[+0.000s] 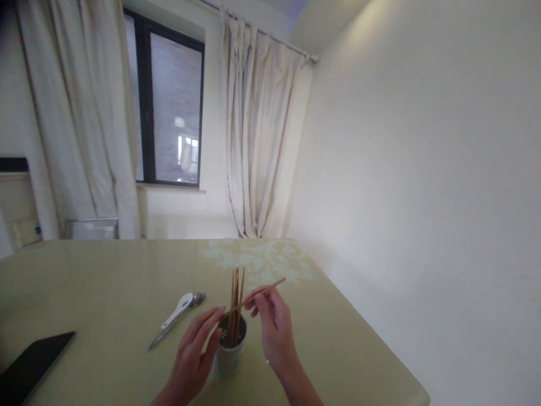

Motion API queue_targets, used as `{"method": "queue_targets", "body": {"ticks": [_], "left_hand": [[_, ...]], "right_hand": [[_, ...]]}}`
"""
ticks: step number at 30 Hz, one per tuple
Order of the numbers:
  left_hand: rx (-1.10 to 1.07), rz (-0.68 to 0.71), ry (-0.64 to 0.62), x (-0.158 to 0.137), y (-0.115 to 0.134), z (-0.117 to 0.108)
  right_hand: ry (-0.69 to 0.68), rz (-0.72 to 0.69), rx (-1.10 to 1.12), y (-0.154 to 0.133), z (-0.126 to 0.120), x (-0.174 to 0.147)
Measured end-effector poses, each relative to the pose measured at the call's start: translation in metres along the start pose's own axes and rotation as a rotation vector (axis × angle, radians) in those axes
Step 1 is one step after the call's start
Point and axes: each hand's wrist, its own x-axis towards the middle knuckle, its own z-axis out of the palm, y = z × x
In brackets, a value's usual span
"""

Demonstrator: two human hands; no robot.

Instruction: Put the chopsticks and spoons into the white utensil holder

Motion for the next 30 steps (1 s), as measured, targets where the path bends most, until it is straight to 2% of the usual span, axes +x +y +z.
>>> {"method": "queue_targets", "body": {"ticks": [2, 4, 9, 13, 19, 21, 26, 30], "left_hand": [[-0.065, -0.156, 0.019, 0.004, 0.002, 0.003], [-0.191, -0.275, -0.010, 0.008, 0.005, 0.005], [-0.462, -0.416, -0.153, 0.011, 0.007, 0.010], [-0.504, -0.448, -0.190, 0.013, 0.005, 0.011], [-0.470, -0.445, -0.147, 0.012, 0.005, 0.012], [-0.464, -0.430, -0.139, 0.011, 0.005, 0.012], [-0.479, -0.446, -0.158, 0.009, 0.003, 0.013], [-0.490, -0.444, -0.157, 0.007, 0.004, 0.015]], "right_hand": [[0.180, -0.064, -0.013, -0.007, -0.011, 0.014], [0.211, -0.097, -0.061, -0.011, -0.022, 0.026], [-0.084, 0.045, -0.188, 0.006, -0.026, 0.033], [-0.178, 0.134, -0.263, 0.030, -0.013, 0.020], [-0.044, 0.193, -0.271, 0.053, -0.002, 0.006], [-0.039, 0.207, -0.267, 0.058, 0.001, 0.004], [-0.149, 0.193, -0.296, 0.066, 0.007, 0.008], [-0.170, 0.175, -0.296, 0.071, 0.011, 0.013]]}}
